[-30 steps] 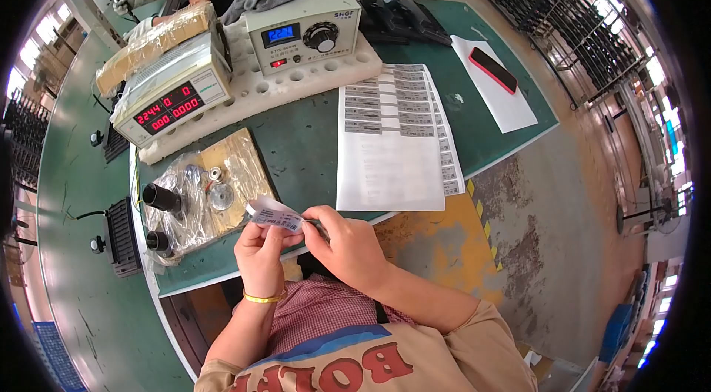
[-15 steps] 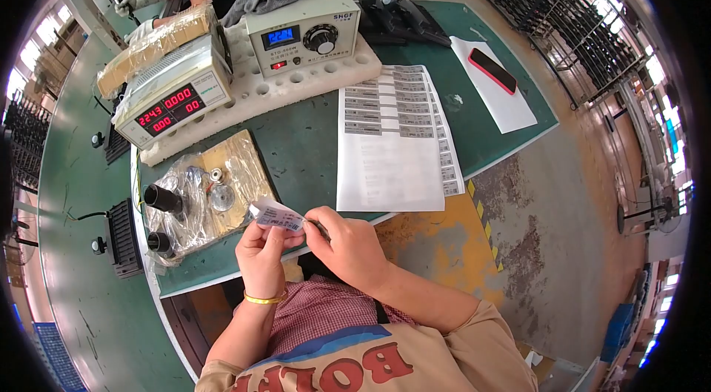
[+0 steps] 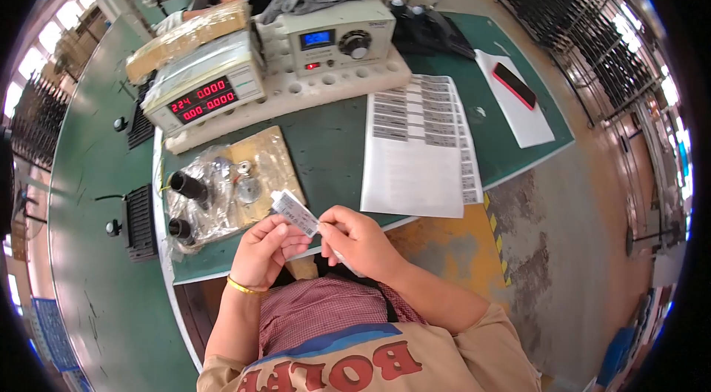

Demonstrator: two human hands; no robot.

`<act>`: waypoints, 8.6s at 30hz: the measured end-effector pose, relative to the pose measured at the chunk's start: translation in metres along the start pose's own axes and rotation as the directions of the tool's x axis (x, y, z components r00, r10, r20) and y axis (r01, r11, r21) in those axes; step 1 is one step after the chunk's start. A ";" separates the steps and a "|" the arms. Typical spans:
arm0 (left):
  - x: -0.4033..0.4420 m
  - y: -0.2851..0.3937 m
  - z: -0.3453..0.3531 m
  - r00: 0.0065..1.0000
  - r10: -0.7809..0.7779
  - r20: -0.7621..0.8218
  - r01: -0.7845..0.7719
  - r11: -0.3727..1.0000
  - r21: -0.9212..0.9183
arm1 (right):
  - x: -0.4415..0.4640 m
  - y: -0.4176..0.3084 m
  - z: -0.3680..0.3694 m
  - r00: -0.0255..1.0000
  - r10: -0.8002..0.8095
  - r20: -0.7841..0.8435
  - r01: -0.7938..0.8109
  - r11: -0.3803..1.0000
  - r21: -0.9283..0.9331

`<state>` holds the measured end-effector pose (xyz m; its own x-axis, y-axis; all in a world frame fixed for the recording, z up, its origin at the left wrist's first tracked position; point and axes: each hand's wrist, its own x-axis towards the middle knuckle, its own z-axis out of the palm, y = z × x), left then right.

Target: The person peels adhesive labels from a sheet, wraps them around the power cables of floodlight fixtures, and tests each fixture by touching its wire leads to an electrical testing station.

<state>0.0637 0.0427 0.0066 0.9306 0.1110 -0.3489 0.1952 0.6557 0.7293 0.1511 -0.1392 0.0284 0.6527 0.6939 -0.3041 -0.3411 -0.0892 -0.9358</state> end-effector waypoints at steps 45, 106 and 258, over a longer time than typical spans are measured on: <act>-0.289 0.138 -0.248 0.298 0.763 -0.574 -0.114 0.625 0.772 | 0.133 -0.070 0.396 0.205 -0.316 0.926 0.979 0.060 -0.196; -0.276 0.109 -0.263 0.266 0.692 -0.671 -0.211 0.721 0.660 | 0.209 -0.022 0.441 0.002 0.090 0.996 0.971 -0.239 0.019; -0.142 0.001 -0.067 0.781 0.619 0.090 -0.267 0.200 0.943 | 0.077 -0.098 0.079 0.400 -0.548 0.735 0.804 -0.175 -0.569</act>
<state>-0.0893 0.0775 0.0179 0.8749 0.4254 0.2315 0.0829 -0.6025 0.7938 0.1817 -0.0207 0.1104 -0.0487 0.8516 0.5220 0.9691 0.1669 -0.1818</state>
